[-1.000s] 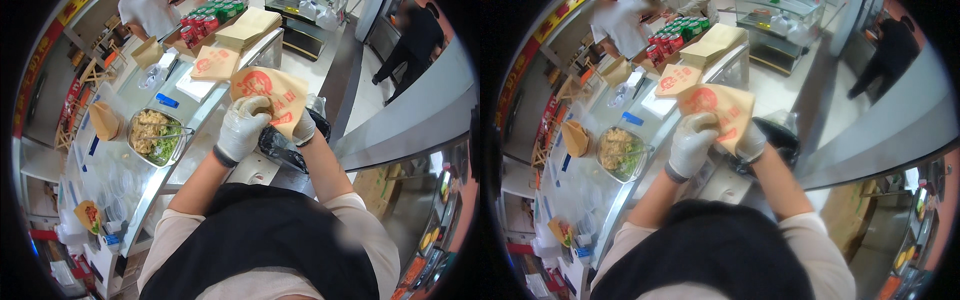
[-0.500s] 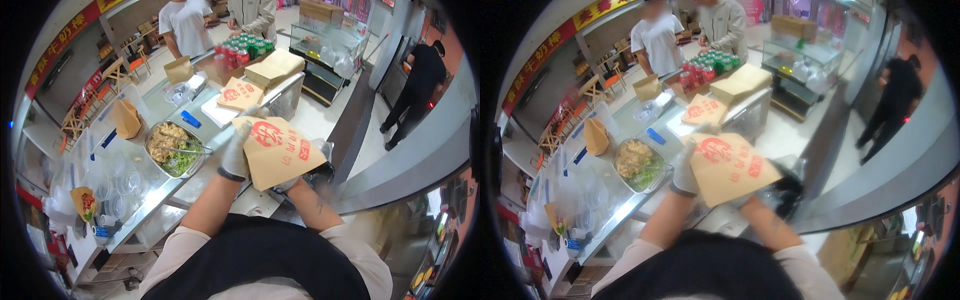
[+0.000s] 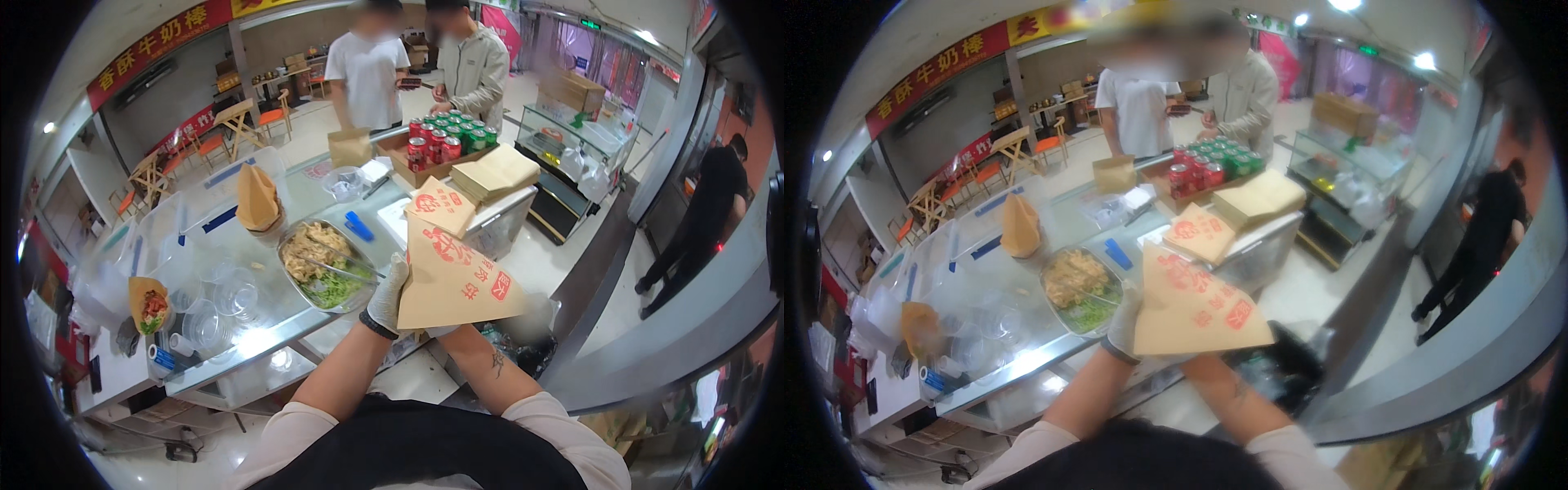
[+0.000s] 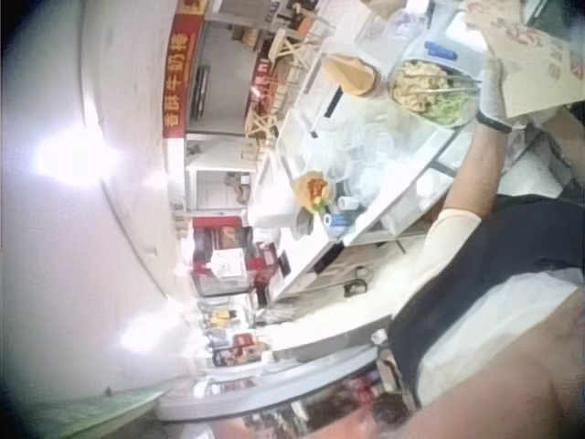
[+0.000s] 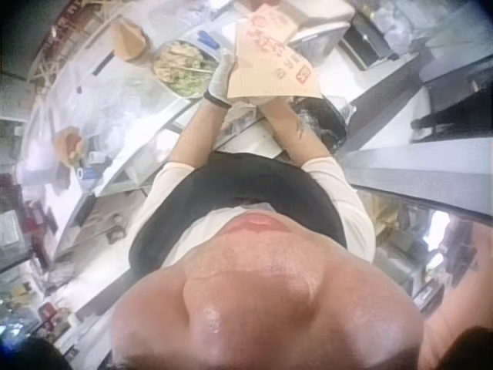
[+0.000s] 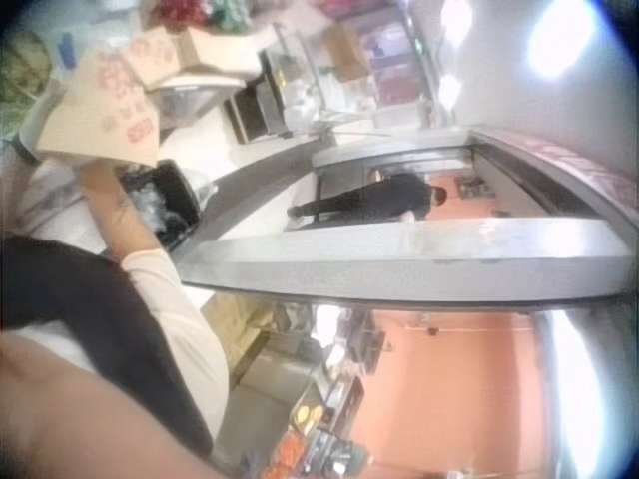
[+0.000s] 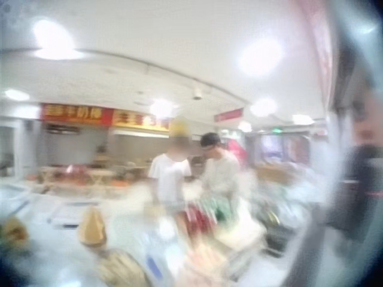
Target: The person prepares a wrap by spreading sauce on a flatbread, adding lettuce, shredded vegetables, and cooked meat. They then fold the wrap, place it into a paper bag, and hand it to a customer.
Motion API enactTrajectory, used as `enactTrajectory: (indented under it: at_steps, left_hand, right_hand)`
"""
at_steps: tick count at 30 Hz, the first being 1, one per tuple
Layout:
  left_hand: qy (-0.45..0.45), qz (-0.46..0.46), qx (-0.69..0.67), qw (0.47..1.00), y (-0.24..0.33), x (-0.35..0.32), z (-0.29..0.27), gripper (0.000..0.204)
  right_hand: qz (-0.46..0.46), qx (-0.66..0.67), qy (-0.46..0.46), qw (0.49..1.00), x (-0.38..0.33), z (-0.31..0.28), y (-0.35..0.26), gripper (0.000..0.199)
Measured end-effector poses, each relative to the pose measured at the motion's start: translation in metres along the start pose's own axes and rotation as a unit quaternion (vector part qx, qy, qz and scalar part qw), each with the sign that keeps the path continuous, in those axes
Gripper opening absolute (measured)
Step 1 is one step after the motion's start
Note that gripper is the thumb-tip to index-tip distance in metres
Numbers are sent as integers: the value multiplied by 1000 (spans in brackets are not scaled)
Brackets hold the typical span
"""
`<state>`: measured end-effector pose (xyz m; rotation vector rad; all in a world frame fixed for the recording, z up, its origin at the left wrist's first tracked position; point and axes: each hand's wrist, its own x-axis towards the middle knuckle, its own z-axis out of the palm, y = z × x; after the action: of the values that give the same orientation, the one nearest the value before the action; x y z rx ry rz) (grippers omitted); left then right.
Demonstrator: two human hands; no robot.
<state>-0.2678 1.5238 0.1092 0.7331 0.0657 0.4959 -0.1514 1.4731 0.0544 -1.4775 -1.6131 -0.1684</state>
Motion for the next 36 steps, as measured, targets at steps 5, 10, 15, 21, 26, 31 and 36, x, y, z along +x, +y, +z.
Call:
enactTrajectory:
  at_steps: [5,10,15,21,26,31,36]
  left_hand:
    - [6,51,-1,999,37,-8,-32,82]
    - [64,145,9,987,91,-30,-57,70]
    - [142,233,39,961,164,-91,-107,79]
    - [190,335,134,913,218,-193,-144,81]
    - [254,359,142,887,219,-242,-157,85]
    - [306,368,164,863,215,-265,-170,89]
    - [319,364,185,856,215,-268,-173,89]
  right_hand:
    - [-55,-36,-10,998,63,42,-18,44]
    - [-155,-122,-34,980,145,89,-47,44]
    - [-251,-235,-102,934,255,152,-79,44]
    - [-104,-113,-443,883,374,254,-117,37]
    - [-94,-147,-587,790,390,345,-77,38]
    - [-28,-187,-581,791,372,401,-71,37]
    - [30,-216,-527,821,363,420,-59,37]
